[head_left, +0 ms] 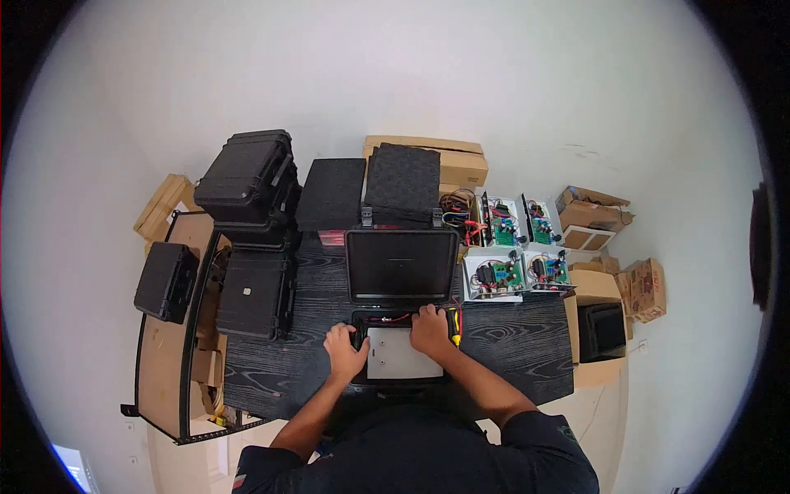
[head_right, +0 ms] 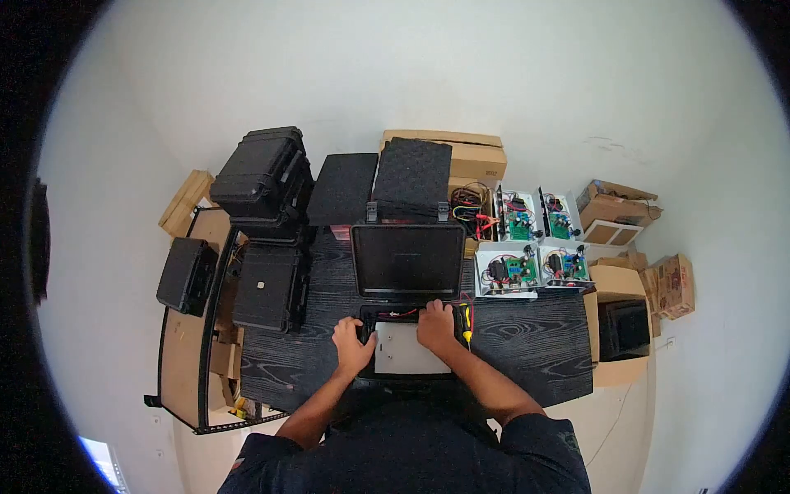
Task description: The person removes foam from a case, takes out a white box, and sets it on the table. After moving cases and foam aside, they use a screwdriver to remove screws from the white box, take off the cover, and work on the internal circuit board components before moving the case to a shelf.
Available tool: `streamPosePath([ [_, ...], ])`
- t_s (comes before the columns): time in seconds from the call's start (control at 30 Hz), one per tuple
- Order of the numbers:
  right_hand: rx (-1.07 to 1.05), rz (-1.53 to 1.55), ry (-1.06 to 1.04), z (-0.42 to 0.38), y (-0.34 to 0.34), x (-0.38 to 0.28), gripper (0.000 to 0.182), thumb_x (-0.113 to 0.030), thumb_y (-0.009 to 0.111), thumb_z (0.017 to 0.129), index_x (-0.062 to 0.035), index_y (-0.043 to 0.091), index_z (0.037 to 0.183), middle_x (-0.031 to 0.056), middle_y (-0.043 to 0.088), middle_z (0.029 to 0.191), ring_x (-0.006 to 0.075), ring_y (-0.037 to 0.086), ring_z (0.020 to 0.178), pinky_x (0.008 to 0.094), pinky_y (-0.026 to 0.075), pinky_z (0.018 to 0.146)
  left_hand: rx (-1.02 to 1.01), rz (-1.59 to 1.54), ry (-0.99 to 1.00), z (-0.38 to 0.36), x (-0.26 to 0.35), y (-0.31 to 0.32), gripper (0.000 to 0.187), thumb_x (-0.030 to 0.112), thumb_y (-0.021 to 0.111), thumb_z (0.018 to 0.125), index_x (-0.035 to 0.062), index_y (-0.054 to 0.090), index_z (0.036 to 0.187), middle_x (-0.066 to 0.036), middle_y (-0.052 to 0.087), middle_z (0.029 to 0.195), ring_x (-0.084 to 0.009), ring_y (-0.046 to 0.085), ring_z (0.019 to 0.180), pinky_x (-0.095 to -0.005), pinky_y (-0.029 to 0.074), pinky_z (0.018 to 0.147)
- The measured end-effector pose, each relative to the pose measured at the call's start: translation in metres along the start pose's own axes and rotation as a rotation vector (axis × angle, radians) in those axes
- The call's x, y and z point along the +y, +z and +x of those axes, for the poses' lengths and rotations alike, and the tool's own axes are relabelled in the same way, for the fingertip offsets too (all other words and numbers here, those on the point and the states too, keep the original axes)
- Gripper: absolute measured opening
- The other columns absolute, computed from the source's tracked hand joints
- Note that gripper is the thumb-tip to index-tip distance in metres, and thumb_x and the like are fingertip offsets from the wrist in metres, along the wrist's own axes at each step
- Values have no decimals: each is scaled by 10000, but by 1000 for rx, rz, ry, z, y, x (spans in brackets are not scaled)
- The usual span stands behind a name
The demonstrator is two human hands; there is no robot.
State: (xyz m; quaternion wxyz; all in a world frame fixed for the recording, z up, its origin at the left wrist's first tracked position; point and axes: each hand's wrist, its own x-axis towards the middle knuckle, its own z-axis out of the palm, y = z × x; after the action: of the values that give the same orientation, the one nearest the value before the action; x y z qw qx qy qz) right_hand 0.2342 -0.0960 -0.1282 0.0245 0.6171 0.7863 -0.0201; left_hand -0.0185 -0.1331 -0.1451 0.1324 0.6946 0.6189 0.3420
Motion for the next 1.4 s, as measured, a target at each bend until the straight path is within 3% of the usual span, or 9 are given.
streamPosePath([
  [0.23,125,55,40,2,-26,19,278,-171,700,863,-130,735,1135,135,673,1139,315,605,1137,506,514,869,-45,-29,-21,-1,-2,-2,495,234,820,808,70,580,1208,-160,551,1305,-381,486,1267,-528,356,1056],
  [0.47,-413,827,92,-13,-138,78,328,-276,641,1051,-68,592,1299,168,702,1042,253,744,813,423,612,626,-76,-59,-16,-1,-8,0,484,216,816,820,55,580,1210,-189,520,1425,-403,448,1359,-543,316,1125],
  [0.77,210,1406,315,-23,-239,208,369,-280,581,1102,-95,552,1420,4,569,819,139,679,652,268,547,480,-79,-28,26,-1,-12,6,496,202,815,826,37,583,1231,-220,487,1478,-432,427,1376,-560,313,1137],
  [1.0,615,1424,414,83,-193,259,283,-344,581,1108,-114,586,1274,-25,501,751,123,645,582,255,405,404,-99,-46,30,-2,-13,7,503,231,807,837,14,609,1245,-227,462,1507,-442,411,1388,-568,322,1135],
  [1.13,582,1272,471,153,-124,268,255,-278,557,1113,-85,590,1275,26,584,803,147,661,566,278,462,402,-100,-50,25,-1,-14,7,502,255,799,847,13,618,1247,-235,455,1517,-452,403,1396,-571,326,1135],
  [1.2,602,1110,513,181,-85,262,360,-217,556,1093,-70,567,1422,146,670,896,276,736,691,401,579,541,-115,-55,11,0,-14,7,501,258,798,847,13,618,1245,-240,456,1515,-455,401,1398,-575,329,1135],
  [1.23,826,531,356,188,-80,248,486,-134,582,1041,-69,514,1518,260,699,1022,425,747,890,492,607,802,-123,-57,4,-1,-15,7,500,260,798,848,13,618,1244,-242,457,1514,-457,399,1399,-578,330,1135],
  [1.27,678,635,356,182,-74,242,613,-73,623,964,-92,487,1561,285,688,1136,483,687,1068,510,543,983,-120,-62,6,-1,-15,8,498,262,796,849,13,618,1242,-245,458,1512,-459,399,1399,-579,331,1135],
  [1.4,396,325,373,182,-52,212,638,-121,656,926,-117,511,1548,205,633,1347,441,639,1166,494,535,1020,-118,-73,2,-1,-17,10,492,266,793,851,14,618,1236,-251,461,1506,-466,398,1396,-581,336,1134],
])
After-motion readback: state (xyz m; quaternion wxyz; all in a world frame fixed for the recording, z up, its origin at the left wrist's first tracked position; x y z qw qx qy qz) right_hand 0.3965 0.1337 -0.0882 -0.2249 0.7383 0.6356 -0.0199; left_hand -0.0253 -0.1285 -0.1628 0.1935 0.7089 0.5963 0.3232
